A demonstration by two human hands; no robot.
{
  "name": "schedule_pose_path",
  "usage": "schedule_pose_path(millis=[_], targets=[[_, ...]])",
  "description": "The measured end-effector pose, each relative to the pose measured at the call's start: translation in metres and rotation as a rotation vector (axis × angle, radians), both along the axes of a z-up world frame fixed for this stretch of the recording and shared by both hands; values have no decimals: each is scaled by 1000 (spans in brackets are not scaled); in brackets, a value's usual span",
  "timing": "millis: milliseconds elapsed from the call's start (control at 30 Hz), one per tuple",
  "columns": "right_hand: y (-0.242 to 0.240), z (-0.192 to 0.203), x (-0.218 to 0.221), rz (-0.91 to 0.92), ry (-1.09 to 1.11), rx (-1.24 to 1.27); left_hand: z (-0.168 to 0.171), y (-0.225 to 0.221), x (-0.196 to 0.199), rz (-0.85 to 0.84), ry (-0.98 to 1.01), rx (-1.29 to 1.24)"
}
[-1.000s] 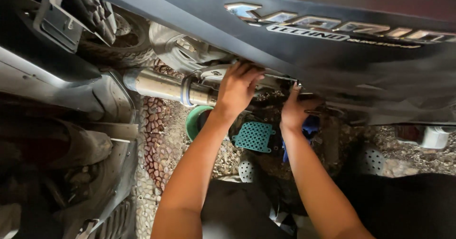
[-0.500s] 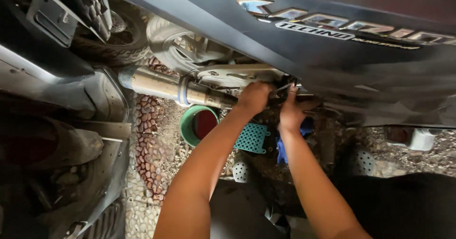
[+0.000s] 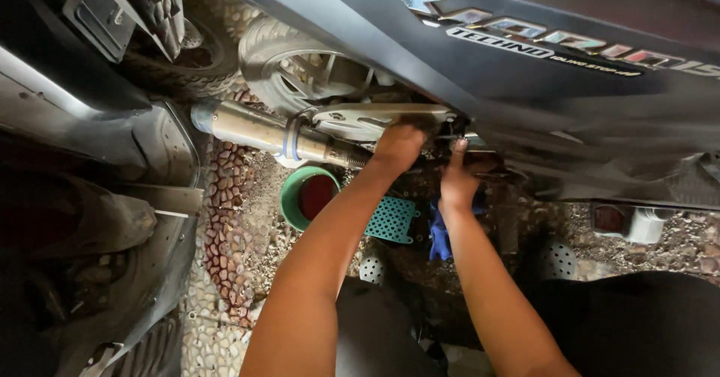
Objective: The person is working on the underside of a motorcycle, using a wrench to tighten a bolt near the rear wheel and exhaust pipe. A green container is placed on the ground to catch dripping fluid.
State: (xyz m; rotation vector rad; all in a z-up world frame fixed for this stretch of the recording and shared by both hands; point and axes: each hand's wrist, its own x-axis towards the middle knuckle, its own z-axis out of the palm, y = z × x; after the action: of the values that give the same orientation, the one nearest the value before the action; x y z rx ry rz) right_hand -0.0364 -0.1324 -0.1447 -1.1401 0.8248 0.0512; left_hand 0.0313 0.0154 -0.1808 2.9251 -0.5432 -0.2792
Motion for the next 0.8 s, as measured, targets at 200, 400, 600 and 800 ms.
schedule_pose_path(millis=[200, 400, 600, 800], targets=[[-1, -137, 0, -12, -308, -429, 57, 7, -14, -121, -346, -62], [5, -27, -1, 1, 28, -99, 132, 21, -26, -68, -301, -148], [9, -21, 1, -111, -196, -9, 188, -13, -40, -86, -342, -455], [10, -76, 2, -81, -439, -492, 186, -25, -39, -105, -408, -485]])
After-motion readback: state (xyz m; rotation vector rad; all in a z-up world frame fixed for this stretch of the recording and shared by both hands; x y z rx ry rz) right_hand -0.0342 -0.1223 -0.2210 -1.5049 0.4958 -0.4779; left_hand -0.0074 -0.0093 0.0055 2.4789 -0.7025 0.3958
